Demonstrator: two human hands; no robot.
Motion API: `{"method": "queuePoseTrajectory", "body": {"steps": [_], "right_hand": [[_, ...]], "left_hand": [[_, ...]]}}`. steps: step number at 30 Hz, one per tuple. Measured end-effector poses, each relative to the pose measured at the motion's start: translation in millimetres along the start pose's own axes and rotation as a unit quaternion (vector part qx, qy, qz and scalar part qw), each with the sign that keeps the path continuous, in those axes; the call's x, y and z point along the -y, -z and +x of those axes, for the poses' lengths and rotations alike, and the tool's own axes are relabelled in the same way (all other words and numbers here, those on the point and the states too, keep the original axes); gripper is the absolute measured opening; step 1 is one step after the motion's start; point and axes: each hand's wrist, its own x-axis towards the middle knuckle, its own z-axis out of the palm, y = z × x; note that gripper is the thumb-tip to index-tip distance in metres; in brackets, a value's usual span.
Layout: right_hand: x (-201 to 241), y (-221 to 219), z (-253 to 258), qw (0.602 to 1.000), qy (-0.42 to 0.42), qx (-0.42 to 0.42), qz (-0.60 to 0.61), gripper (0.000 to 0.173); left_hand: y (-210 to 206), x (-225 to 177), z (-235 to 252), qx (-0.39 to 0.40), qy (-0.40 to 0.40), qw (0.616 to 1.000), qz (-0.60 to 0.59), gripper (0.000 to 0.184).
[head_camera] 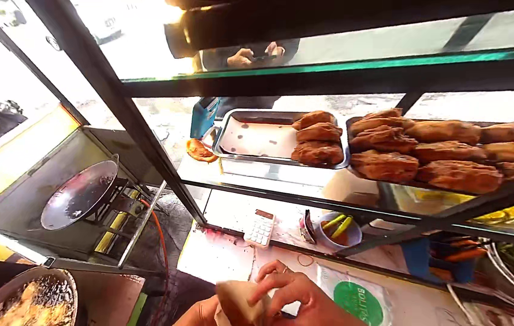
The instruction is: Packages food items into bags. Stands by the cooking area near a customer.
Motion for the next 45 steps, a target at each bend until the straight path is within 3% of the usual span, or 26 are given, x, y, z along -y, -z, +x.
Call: {"method": "queuePoseTrajectory", "body": {"steps": [3,6,9,11,14,17,20,23,25,31,39,45], "right_hand": [[-6.7,-23.8,11.2,1.0,-0.004,-0.025,-0.014,0.013],[-1.0,-38.7,16.1,0.997,-0.023,-0.073,-0.006,0.014],[-1.6,-51.5,12.5,0.988,-0.048,-0.144,-0.005,0.016],[-13.3,-54.0,5.2,0.98,-0.08,-0.183,-0.02,0.016],[-48.9,-53.1,-14.0,0.96,-0.138,-0.242,-0.04,0.017],[-76.4,-49.8,-41.5,0.928,-0.206,-0.305,-0.054,0.018],[-83.7,-34.0,-57.4,0.916,-0.225,-0.328,-0.058,0.019],[-81.0,-18.9,-62.4,0.918,-0.217,-0.328,-0.052,0.02],[-78.8,-12.4,-64.9,0.918,-0.219,-0.326,-0.05,0.02],[-75.3,1.8,-74.6,0.949,-0.208,-0.229,-0.056,0.013],[-62.8,11.1,-93.4,0.94,-0.202,-0.272,-0.053,0.014],[-49.6,27.9,-130.7,0.922,-0.197,-0.253,-0.216,0.03]], "left_hand": [[43.7,-6.8,-4.9,-0.007,0.061,0.998,0.009,0.051],[50.4,-31.9,-0.3,0.017,0.107,0.993,0.04,0.068],[56.2,-49.6,3.6,-0.048,0.072,0.991,0.099,0.089],[70.6,-50.4,4.1,-0.145,0.037,0.971,0.184,0.08],[88.3,-32.8,-2.7,-0.282,-0.087,0.909,0.295,0.051],[63.2,-8.6,-9.5,-0.268,-0.209,0.848,0.406,0.049],[36.8,-0.3,11.8,-0.234,-0.248,0.795,0.502,0.056],[26.7,-5.2,41.6,-0.249,-0.285,0.719,0.583,0.047],[21.0,-10.9,59.0,-0.254,-0.301,0.691,0.606,0.038],[15.0,-23.4,89.9,-0.213,-0.323,0.67,0.633,0.019],[20.8,-13.5,105.2,-0.173,-0.392,0.602,0.674,0.006],[21.9,-3.9,110.4,-0.17,-0.413,0.574,0.686,0.006]]}}
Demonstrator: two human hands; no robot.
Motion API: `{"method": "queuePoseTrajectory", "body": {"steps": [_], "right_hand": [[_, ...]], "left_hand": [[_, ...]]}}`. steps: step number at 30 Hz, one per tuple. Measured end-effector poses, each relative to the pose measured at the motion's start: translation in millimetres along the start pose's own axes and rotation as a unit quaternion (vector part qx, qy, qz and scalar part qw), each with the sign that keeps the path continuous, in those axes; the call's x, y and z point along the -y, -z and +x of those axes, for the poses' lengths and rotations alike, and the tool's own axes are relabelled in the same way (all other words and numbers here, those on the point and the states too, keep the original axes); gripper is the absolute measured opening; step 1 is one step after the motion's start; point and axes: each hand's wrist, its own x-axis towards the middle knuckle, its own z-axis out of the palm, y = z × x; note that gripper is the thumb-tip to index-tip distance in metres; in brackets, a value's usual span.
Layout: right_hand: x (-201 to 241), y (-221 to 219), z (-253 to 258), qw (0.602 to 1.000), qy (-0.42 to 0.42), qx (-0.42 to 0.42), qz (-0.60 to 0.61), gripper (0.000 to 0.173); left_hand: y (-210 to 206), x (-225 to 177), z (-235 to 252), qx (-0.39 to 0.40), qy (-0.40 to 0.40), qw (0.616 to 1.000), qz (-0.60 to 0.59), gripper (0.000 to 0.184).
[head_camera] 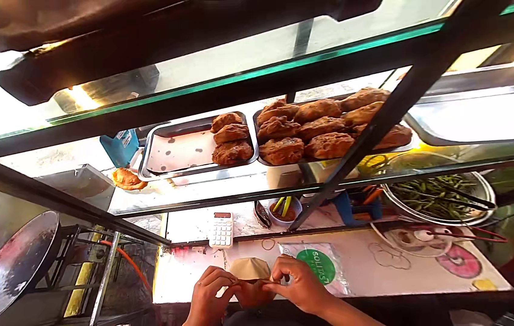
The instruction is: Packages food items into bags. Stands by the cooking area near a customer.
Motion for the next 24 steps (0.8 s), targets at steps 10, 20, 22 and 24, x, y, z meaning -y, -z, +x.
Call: {"method": "queuePoseTrajectory", "body": {"steps": [10,20,22,24], "right_hand": [[-4.7,34.0,-17.9,0.992,-0.058,0.109,0.004,0.036],[-27.8,27.3,-6.8,0.932,-0.253,0.108,0.236,0.029],[-26.2,24.6,-9.7,0.945,-0.229,0.098,0.211,0.021],[-21.1,26.8,-15.1,0.968,-0.18,0.119,0.13,0.024]], "left_hand": [[-13.8,-5.0,2.3,0.103,-0.083,0.99,0.045,0.014],[-31.7,-13.5,7.2,0.12,0.256,0.954,-0.094,0.024],[-31.7,-20.9,10.8,0.107,0.32,0.933,-0.124,0.023],[-33.3,-29.2,15.1,0.088,0.38,0.91,-0.141,0.018]]}}
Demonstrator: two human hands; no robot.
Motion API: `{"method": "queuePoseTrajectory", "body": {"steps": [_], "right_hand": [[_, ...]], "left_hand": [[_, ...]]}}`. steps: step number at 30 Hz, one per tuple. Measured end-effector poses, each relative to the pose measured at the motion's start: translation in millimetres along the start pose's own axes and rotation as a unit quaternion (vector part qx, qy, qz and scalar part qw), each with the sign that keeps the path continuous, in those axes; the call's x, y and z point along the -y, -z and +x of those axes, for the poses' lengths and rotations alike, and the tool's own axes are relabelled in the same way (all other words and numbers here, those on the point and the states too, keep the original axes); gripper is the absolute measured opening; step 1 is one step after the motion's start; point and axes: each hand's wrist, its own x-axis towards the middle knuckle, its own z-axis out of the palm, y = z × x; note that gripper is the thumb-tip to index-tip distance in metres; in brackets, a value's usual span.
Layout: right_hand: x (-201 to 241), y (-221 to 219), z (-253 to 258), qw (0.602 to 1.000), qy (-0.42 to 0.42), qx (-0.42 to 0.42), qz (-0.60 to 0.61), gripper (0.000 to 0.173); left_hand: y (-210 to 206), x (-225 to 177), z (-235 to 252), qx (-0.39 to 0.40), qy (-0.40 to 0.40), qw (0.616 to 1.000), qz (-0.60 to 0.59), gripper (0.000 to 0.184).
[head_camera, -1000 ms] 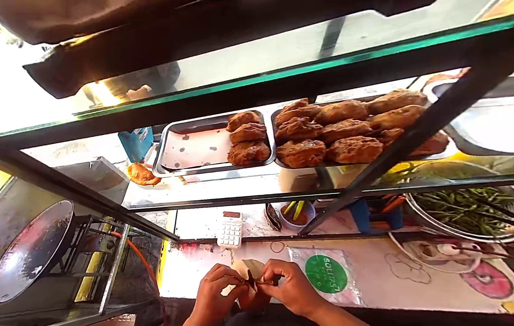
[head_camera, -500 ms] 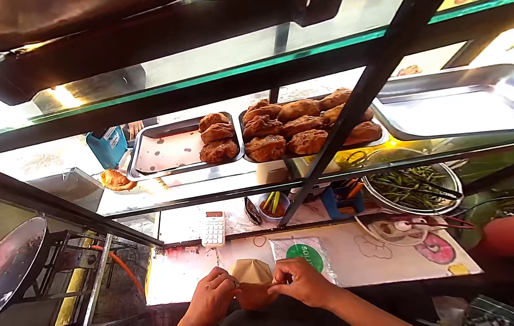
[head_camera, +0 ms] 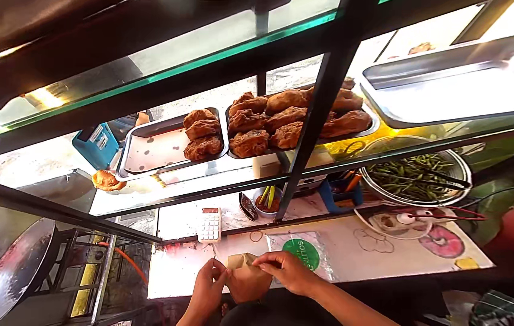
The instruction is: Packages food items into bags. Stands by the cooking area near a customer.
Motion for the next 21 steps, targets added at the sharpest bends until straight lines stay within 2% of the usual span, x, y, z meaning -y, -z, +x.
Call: {"method": "queuePoseTrajectory", "body": {"steps": [4,6,9,12,13,15,16,18,21], "right_hand": [[8.0,-0.5,-9.1,0.981,0.081,0.037,-0.17,0.036],[4.5,0.4,-8.3,0.973,0.104,0.036,-0.205,0.032],[-2.8,3.5,-3.3,0.978,0.101,0.02,-0.182,0.029],[-6.9,4.8,4.7,0.99,0.074,0.011,-0.121,0.031],[-7.2,5.3,8.0,0.991,0.07,0.009,-0.111,0.031],[-7.5,6.8,13.7,0.991,0.071,0.003,-0.109,0.03],[-7.7,7.9,16.0,0.991,0.076,0.003,-0.114,0.03],[-8.1,11.0,19.1,0.989,0.087,0.008,-0.121,0.029],[-9.0,11.4,21.1,0.988,0.107,0.01,-0.109,0.027]], "left_hand": [[-3.9,-10.1,-1.2,-0.003,0.064,0.997,-0.04,0.027],[-1.8,-8.9,1.1,0.018,0.085,0.993,-0.081,0.026],[5.4,-1.8,7.0,0.066,0.138,0.975,-0.158,0.022],[6.7,4.9,6.1,0.062,0.171,0.964,-0.191,0.034],[3.8,1.4,3.2,0.032,0.151,0.977,-0.149,0.036],[-6.1,-8.6,-5.6,-0.061,0.014,0.996,0.061,0.038],[-10.4,-10.4,-8.9,-0.091,-0.068,0.98,0.165,0.043],[-20.8,-10.8,-7.8,-0.104,-0.186,0.935,0.285,0.042],[-30.7,-2.0,-0.9,-0.087,-0.227,0.916,0.32,0.026]]}}
